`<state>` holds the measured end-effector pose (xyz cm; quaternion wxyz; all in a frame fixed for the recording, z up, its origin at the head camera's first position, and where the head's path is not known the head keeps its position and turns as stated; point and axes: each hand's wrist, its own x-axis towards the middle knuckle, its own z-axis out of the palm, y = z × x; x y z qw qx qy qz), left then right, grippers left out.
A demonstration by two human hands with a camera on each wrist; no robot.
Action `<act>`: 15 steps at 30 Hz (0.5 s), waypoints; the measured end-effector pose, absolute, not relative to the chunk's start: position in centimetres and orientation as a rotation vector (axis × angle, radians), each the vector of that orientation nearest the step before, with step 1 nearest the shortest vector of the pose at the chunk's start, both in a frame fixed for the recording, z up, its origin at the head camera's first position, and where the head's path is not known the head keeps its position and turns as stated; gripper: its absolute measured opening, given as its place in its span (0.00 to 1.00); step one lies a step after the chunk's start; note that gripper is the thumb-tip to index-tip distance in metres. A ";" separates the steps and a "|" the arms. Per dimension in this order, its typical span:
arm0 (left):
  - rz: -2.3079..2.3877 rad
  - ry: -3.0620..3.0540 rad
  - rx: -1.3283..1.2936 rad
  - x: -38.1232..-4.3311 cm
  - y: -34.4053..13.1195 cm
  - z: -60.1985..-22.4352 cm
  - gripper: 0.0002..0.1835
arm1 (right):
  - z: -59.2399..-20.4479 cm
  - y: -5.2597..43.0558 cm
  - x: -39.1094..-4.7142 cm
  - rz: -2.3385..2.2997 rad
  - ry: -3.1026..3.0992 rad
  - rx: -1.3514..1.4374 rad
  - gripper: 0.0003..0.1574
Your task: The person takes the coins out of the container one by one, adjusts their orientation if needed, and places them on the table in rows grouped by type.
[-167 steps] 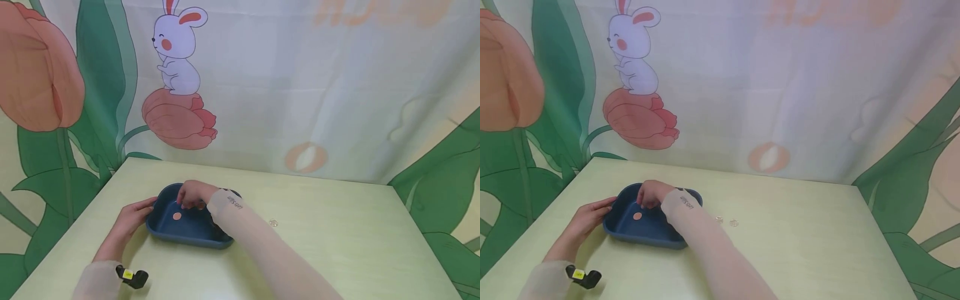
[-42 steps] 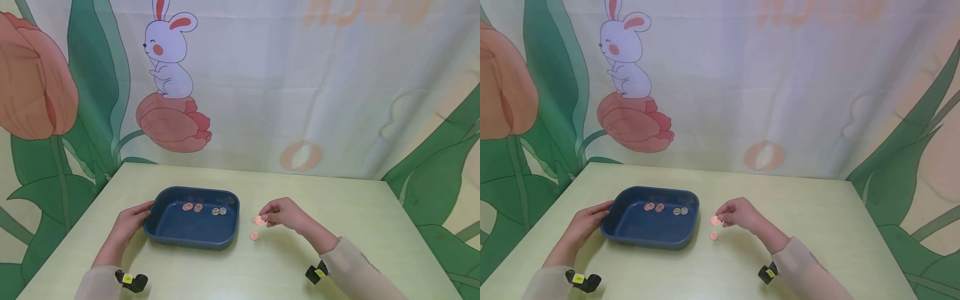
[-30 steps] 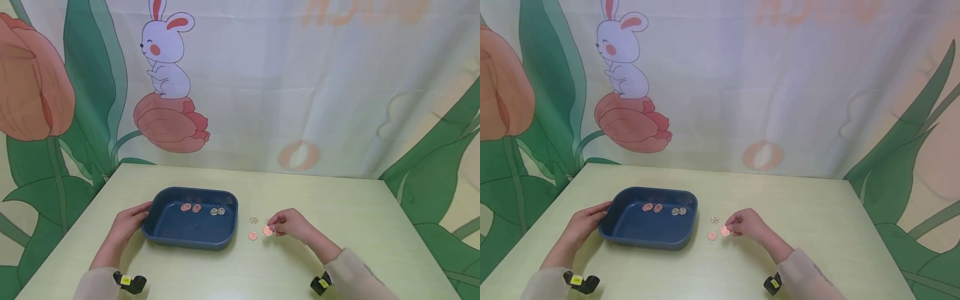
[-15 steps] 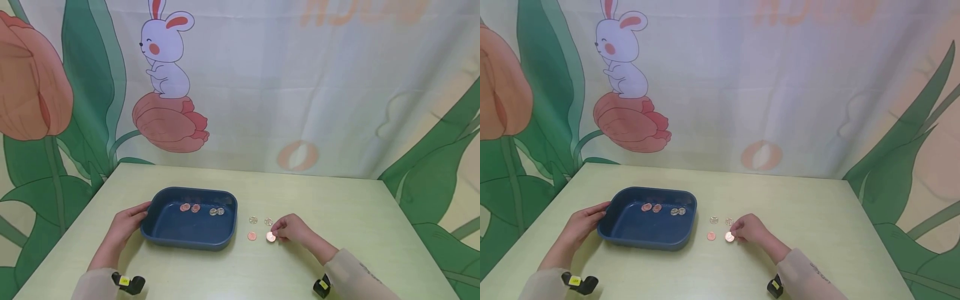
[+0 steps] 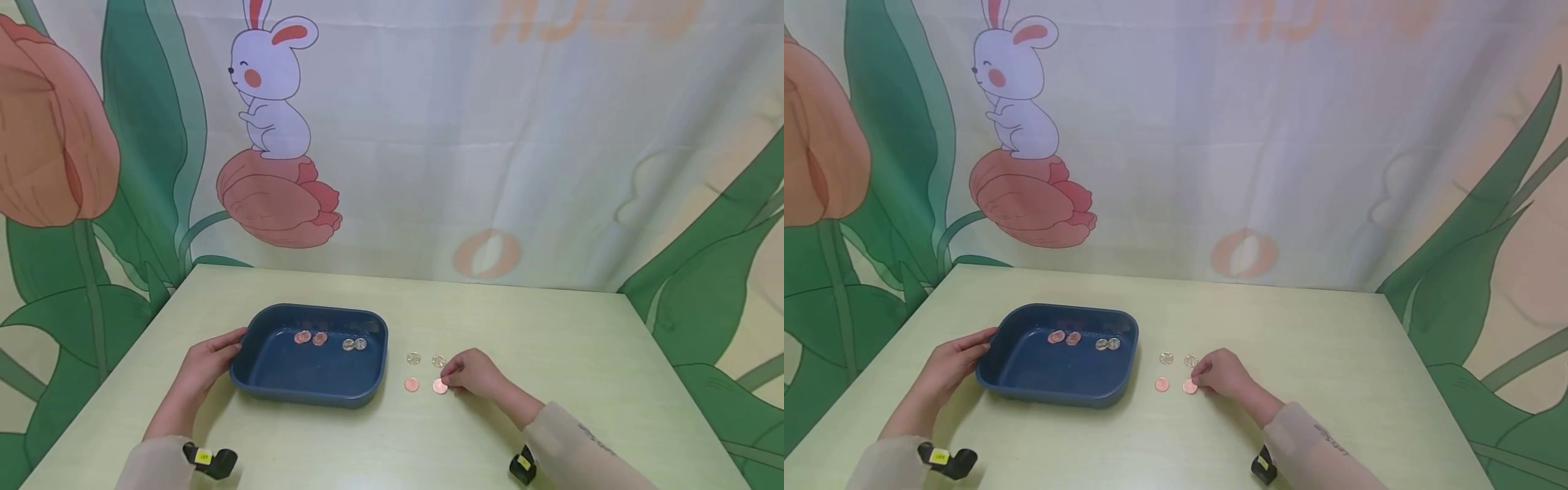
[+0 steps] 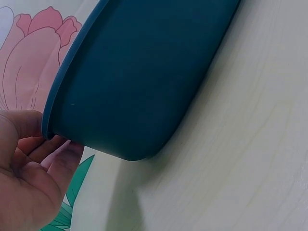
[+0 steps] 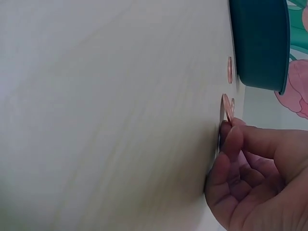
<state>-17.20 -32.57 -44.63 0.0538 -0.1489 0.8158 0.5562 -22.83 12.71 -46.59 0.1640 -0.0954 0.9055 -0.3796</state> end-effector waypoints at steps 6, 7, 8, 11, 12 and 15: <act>1.692 2.477 -0.447 -17.2 -32.6 -44.7 0.26 | -46.3 12.5 -22.6 -1.052 2.656 -0.326 0.02; 1.692 2.479 -0.444 -17.2 -32.7 -44.7 0.26 | -46.2 12.4 -22.5 -1.043 2.663 -0.332 0.02; 1.694 2.479 -0.443 -17.1 -32.7 -44.7 0.26 | -46.1 12.4 -22.5 -1.033 2.668 -0.338 0.02; 1.695 2.483 -0.435 -17.1 -32.7 -44.7 0.26 | -45.9 12.2 -22.4 -1.020 2.662 -0.329 0.02; 1.698 2.483 -0.432 -17.2 -32.7 -44.8 0.26 | -45.8 12.1 -22.4 -1.016 2.660 -0.325 0.02; 1.704 2.485 -0.431 -17.2 -32.7 -44.8 0.26 | -45.7 12.0 -22.4 -0.999 2.657 -0.310 0.02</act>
